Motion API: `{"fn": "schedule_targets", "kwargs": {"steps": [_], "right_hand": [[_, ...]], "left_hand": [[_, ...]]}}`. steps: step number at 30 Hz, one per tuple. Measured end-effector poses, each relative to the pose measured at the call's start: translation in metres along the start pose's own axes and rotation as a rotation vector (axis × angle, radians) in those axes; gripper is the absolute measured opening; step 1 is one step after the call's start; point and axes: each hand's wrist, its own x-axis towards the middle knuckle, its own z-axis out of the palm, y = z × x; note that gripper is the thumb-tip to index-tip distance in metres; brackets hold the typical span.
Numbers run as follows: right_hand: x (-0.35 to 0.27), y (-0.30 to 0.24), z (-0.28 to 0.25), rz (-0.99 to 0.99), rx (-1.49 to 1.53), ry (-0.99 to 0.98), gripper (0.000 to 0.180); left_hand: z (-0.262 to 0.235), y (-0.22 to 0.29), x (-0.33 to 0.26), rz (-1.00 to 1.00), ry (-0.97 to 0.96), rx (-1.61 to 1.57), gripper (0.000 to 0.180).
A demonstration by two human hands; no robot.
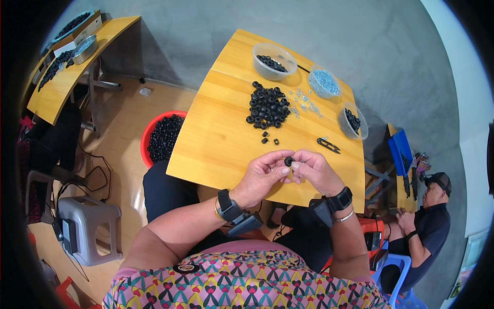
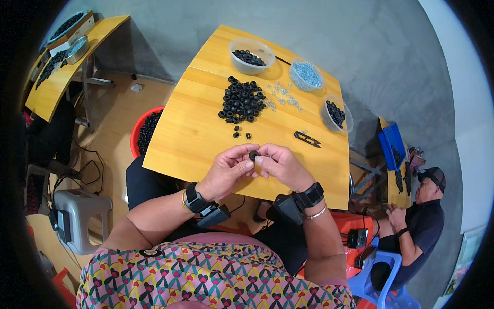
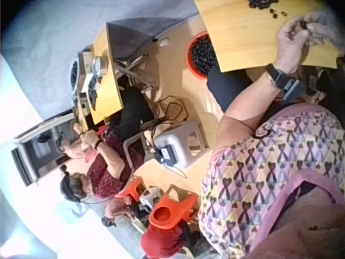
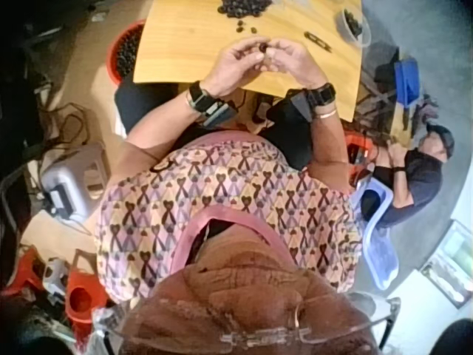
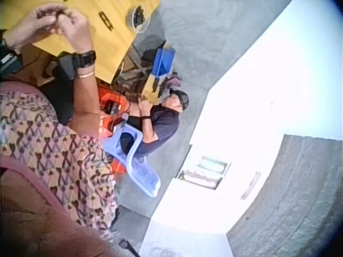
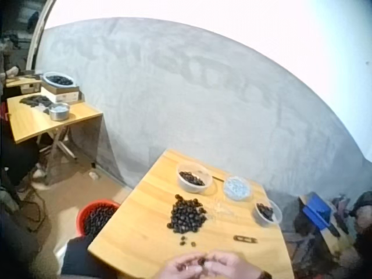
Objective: Assembling small black plastic components by hand.
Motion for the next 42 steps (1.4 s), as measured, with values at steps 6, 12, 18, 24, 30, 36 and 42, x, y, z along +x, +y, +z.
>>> {"fn": "schedule_targets", "kwargs": {"steps": [6,12,18,24,30,36,42], "right_hand": [[-0.005,-0.001,0.001,0.004,-0.047,-0.013,0.018],[-0.004,-0.005,0.01,-0.029,-0.212,0.125,0.014],[-0.011,-0.004,0.01,-0.077,-0.324,0.238,0.014],[-0.009,0.001,0.022,-0.169,-0.282,0.285,0.01],[-0.01,-0.008,0.02,-0.117,-0.406,0.232,0.008],[0.021,0.014,-0.007,-0.21,-0.518,0.241,0.01],[0.054,0.007,-0.004,-0.175,-0.779,0.248,0.02]], "left_hand": [[0.002,0.0,-0.001,0.033,-0.002,0.106,0.028],[0.0,0.003,-0.002,-0.006,0.051,-0.036,0.023],[-0.005,0.003,0.0,-0.059,-0.047,-0.323,0.022],[-0.003,0.003,0.0,-0.041,0.011,-0.221,0.021],[-0.001,0.004,-0.003,-0.071,0.084,0.045,0.02],[-0.01,-0.001,0.0,-0.087,0.036,-0.343,0.018],[-0.013,0.007,-0.001,-0.082,-0.026,-0.483,0.019]]}}
